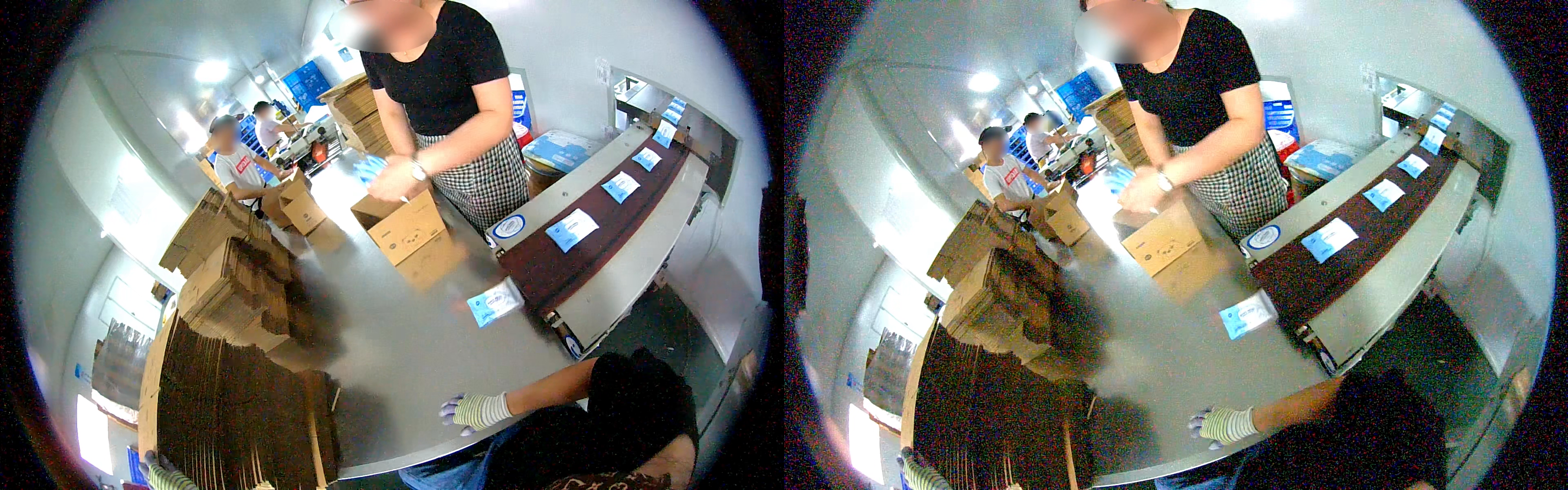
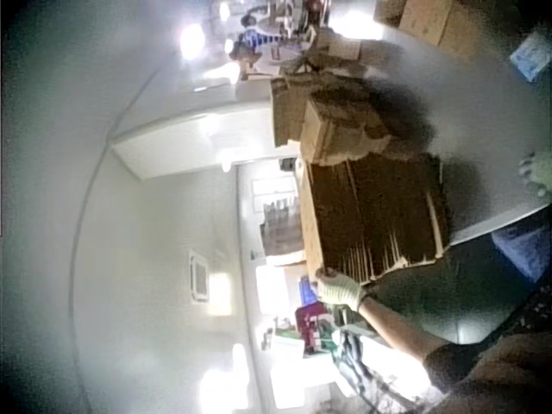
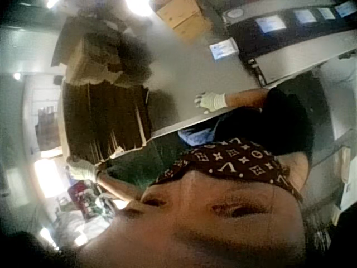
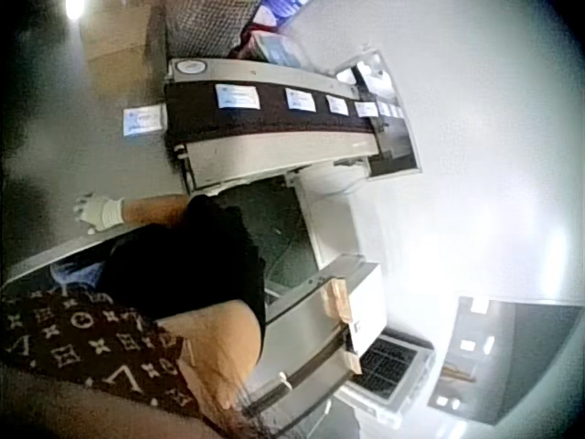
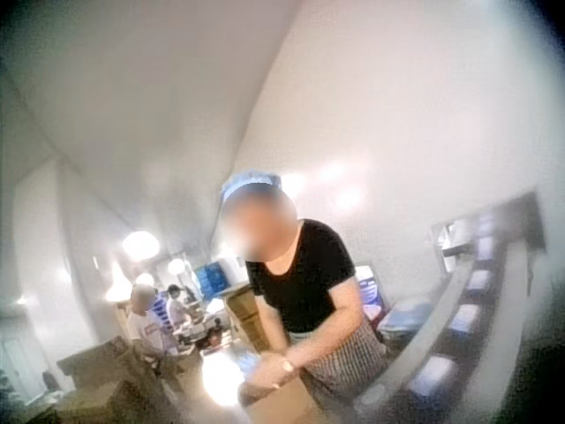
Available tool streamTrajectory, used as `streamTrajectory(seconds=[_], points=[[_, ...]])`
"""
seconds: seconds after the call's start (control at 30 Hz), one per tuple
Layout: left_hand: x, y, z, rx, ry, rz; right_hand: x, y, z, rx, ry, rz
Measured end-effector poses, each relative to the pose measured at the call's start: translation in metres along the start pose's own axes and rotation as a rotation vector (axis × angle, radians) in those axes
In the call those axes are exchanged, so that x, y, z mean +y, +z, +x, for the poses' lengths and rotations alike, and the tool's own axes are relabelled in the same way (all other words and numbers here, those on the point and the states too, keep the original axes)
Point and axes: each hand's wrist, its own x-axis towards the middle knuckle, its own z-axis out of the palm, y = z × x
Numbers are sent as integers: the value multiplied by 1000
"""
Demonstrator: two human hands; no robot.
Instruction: The person takes items from a conveyor belt, gathers them into stacks, and packs them into cardboard boxes.
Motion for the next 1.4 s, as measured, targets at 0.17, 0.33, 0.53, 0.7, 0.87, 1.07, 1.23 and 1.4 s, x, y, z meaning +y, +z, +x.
streamTrajectory(seconds=[0.17, 0.33, 0.53, 0.7, 0.87, 1.07, 1.23, 1.4], points=[[48, -35, -17, 367, 479, -270, 2, -2, -6, 53, 28, 61], [126, -87, -50, 551, 758, -379, 16, -18, -17, 37, 49, 218], [166, -125, -96, 389, 505, -1081, 4, -156, -30, 315, 218, 636], [176, -125, -135, 151, -13, -1217, 20, -194, -21, 949, 378, 417], [169, -74, -166, -151, -392, -1352, 43, -237, 12, 1188, 154, 827], [130, -16, -232, -397, -508, -1805, 58, -234, 12, 1140, 204, 833], [157, -16, -234, -495, -365, -1811, 59, -219, 10, 1028, 160, 1273], [169, -20, -238, -593, -525, -1840, 49, -213, 5, 1127, 327, 1142]])
